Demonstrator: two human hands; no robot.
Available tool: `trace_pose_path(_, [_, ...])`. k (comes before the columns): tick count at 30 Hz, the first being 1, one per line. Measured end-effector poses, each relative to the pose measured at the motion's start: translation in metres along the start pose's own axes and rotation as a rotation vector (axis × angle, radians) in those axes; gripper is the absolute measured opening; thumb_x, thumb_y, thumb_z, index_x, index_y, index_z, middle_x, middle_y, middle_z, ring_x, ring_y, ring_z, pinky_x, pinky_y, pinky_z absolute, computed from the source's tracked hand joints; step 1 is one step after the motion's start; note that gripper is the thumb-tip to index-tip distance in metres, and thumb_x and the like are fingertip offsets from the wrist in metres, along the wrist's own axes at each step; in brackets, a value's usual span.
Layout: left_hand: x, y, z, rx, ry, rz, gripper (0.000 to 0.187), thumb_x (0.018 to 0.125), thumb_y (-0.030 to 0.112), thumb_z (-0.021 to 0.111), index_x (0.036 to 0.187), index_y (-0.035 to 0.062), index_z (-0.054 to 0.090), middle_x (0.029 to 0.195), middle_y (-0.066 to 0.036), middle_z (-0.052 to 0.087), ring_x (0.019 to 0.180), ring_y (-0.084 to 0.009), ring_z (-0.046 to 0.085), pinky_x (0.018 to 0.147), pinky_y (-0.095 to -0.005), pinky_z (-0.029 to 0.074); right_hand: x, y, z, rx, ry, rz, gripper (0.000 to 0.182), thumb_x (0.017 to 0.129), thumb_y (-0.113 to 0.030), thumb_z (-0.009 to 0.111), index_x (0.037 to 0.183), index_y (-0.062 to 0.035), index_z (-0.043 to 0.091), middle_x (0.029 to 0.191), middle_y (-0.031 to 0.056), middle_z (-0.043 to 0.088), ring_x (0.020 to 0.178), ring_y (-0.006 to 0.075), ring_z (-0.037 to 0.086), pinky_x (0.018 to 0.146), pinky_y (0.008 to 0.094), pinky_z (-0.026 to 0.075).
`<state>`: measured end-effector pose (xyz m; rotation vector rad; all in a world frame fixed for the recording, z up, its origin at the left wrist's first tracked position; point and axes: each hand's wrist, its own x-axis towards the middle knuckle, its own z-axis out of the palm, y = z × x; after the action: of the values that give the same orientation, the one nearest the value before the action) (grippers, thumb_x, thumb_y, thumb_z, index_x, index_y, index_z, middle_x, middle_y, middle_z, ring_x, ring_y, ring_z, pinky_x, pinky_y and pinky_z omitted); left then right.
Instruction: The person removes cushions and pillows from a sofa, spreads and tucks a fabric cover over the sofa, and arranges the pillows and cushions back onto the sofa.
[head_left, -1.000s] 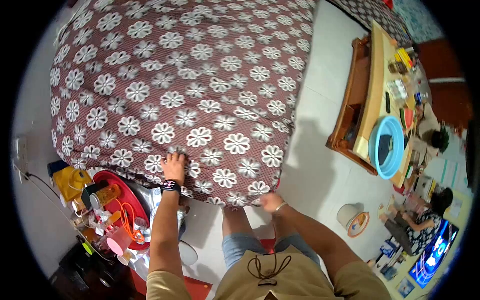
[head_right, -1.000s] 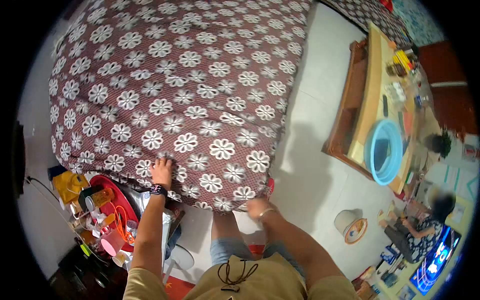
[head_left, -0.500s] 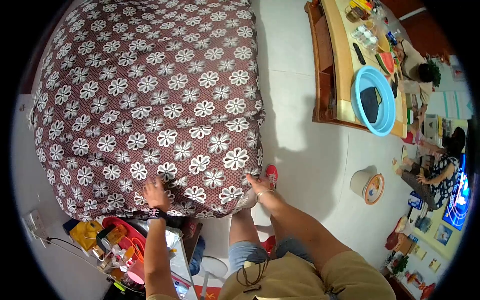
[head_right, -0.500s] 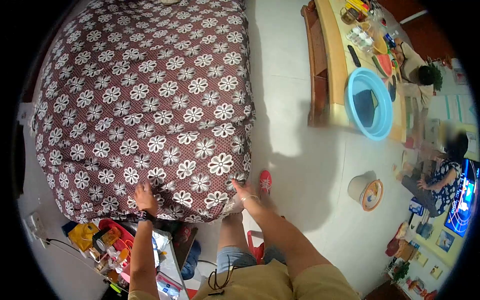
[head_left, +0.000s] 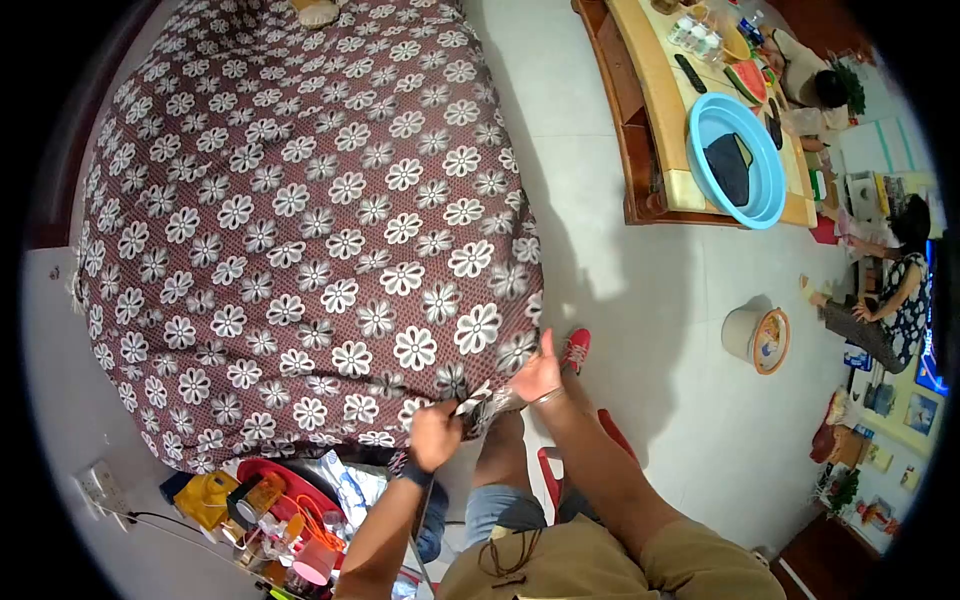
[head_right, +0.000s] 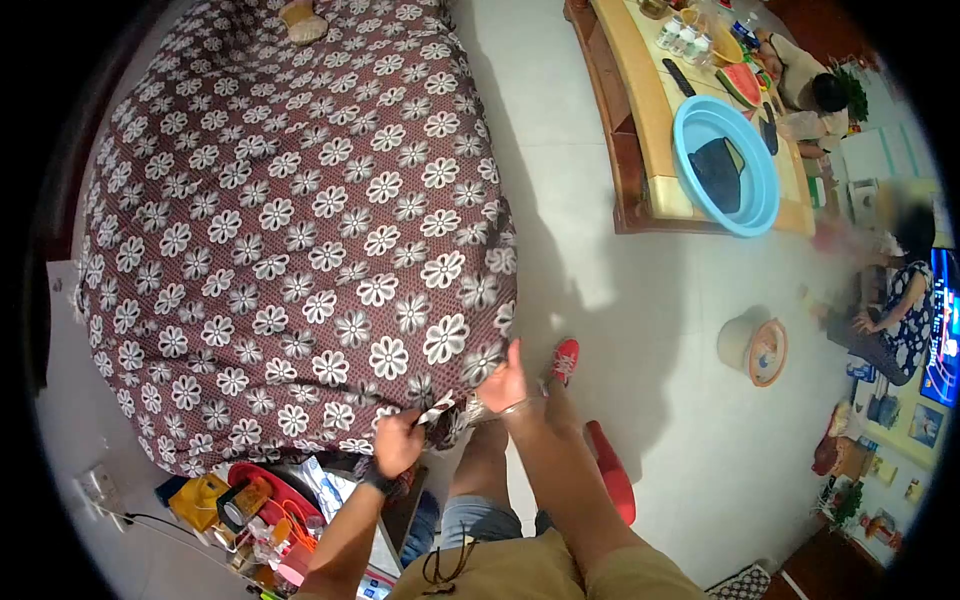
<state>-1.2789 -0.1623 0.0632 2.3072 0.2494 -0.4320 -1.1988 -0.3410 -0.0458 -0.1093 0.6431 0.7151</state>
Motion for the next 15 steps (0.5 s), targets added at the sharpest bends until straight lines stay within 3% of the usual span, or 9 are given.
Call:
trace_pose_path(2, [-0.005, 0.003, -0.016, -0.089, -0.052, -0.084, 0.016, 0.068, 0.004, 0.052, 0.08, 0.0006, 0.062, 0.066, -0.026, 0.054, 0.059, -0.0406, 0.056, 0.051, -0.0431, 0.044, 0.012, 0.019, -0.01, 0.066, -0.022, 0.028, 0.074, 0.084, -0.065, 0.031, 0.134, -0.0106, 0.038, 0.137, 0.0055, 0.04, 0.128, 0.0276, 0.033, 0.107, 0.0474, 0.019])
trace_pose_path(5, [-0.008, 0.005, -0.027, -0.414, -0.203, -0.205, 0.015, 0.069, 0.0, 0.046, 0.072, -0.0022, 0.06, 0.048, -0.007, 0.05, 0.041, -0.0152, 0.047, 0.042, -0.0319, 0.035, 0.013, 0.032, -0.005, 0.041, -0.01, 0.15, 0.076, 0.082, -0.069, 0.029, 0.13, -0.011, 0.044, 0.133, 0.0044, 0.045, 0.124, 0.0254, 0.04, 0.106, 0.0461, 0.024])
trace_pose_path(6, [-0.009, 0.018, -0.028, -0.608, -0.211, -0.407, 0.014, 0.067, -0.004, 0.045, 0.066, -0.001, 0.058, 0.055, 0.005, 0.045, 0.051, -0.0039, 0.039, 0.044, -0.0242, 0.031, 0.015, 0.032, -0.015, 0.026, 0.02, 0.159, 0.081, 0.08, -0.072, 0.029, 0.13, -0.0103, 0.043, 0.134, 0.0031, 0.044, 0.125, 0.0249, 0.037, 0.106, 0.042, 0.024])
trace_pose_path(7, [-0.013, 0.01, -0.02, -0.62, -0.218, -0.4, 0.014, 0.067, -0.005, 0.044, 0.066, -0.0011, 0.058, 0.056, 0.006, 0.046, 0.049, -0.0043, 0.037, 0.044, -0.0236, 0.03, 0.015, 0.028, -0.019, 0.009, 0.053, 0.169, 0.085, 0.077, -0.075, 0.03, 0.131, -0.0096, 0.043, 0.135, 0.0019, 0.043, 0.126, 0.0244, 0.035, 0.107, 0.038, 0.023])
trace_pose_path(9, [-0.02, 0.013, -0.016, -0.636, -0.214, -0.451, 0.015, 0.066, -0.005, 0.044, 0.064, -0.0008, 0.058, 0.055, 0.005, 0.046, 0.049, -0.0047, 0.038, 0.044, -0.0233, 0.03, 0.003, 0.01, -0.02, -0.585, 0.146, 0.172, 0.079, 0.08, -0.072, 0.033, 0.126, -0.0089, 0.047, 0.122, 0.0039, 0.052, 0.112, 0.021, 0.044, 0.098, 0.0369, 0.031])
trace_pose_path(11, [-0.026, 0.005, -0.012, -0.499, -0.207, -0.343, 0.014, 0.065, -0.003, 0.045, 0.06, -0.0011, 0.058, 0.049, 0.0, 0.047, 0.045, -0.0115, 0.043, 0.044, -0.0275, 0.033, -0.01, -0.011, -0.02, -1.173, 0.238, 0.167, 0.074, 0.082, -0.068, 0.036, 0.121, -0.0082, 0.051, 0.108, 0.0059, 0.06, 0.098, 0.0175, 0.053, 0.09, 0.0357, 0.039])
trace_pose_path(13, [-0.034, 0.02, -0.016, -0.188, -0.295, -0.281, 0.009, 0.066, 0.003, 0.05, 0.063, -0.0013, 0.057, 0.053, -0.009, 0.055, 0.047, -0.0254, 0.051, 0.048, -0.0348, 0.041, -0.041, -0.036, -0.01, -1.72, -0.048, 0.4, 0.056, 0.088, -0.052, 0.044, 0.127, -0.0112, 0.046, 0.078, 0.0043, 0.059, 0.074, 0.0148, 0.054, 0.07, 0.0334, 0.044])
trace_pose_path(14, [-0.03, 0.02, -0.015, -0.03, -0.368, 0.045, 0.011, 0.068, 0.006, 0.051, 0.067, -0.0009, 0.059, 0.06, -0.013, 0.057, 0.051, -0.0278, 0.053, 0.051, -0.0373, 0.044, -0.057, -0.028, -0.017, -1.753, -0.253, 0.011, 0.052, 0.089, -0.043, 0.046, 0.132, -0.0133, 0.04, 0.07, 0.0034, 0.054, 0.068, 0.0145, 0.052, 0.064, 0.0327, 0.043])
trace_pose_path(15, [-0.027, 0.009, -0.015, 0.129, -0.436, 0.37, 0.014, 0.071, 0.01, 0.051, 0.072, -0.0005, 0.061, 0.068, -0.017, 0.06, 0.055, -0.0302, 0.056, 0.054, -0.0399, 0.046, -0.078, -0.019, -0.019, -1.79, -0.385, -0.066, 0.055, 0.088, -0.042, 0.049, 0.133, -0.0136, 0.036, 0.08, 0.005, 0.051, 0.076, 0.0163, 0.05, 0.069, 0.0343, 0.042])
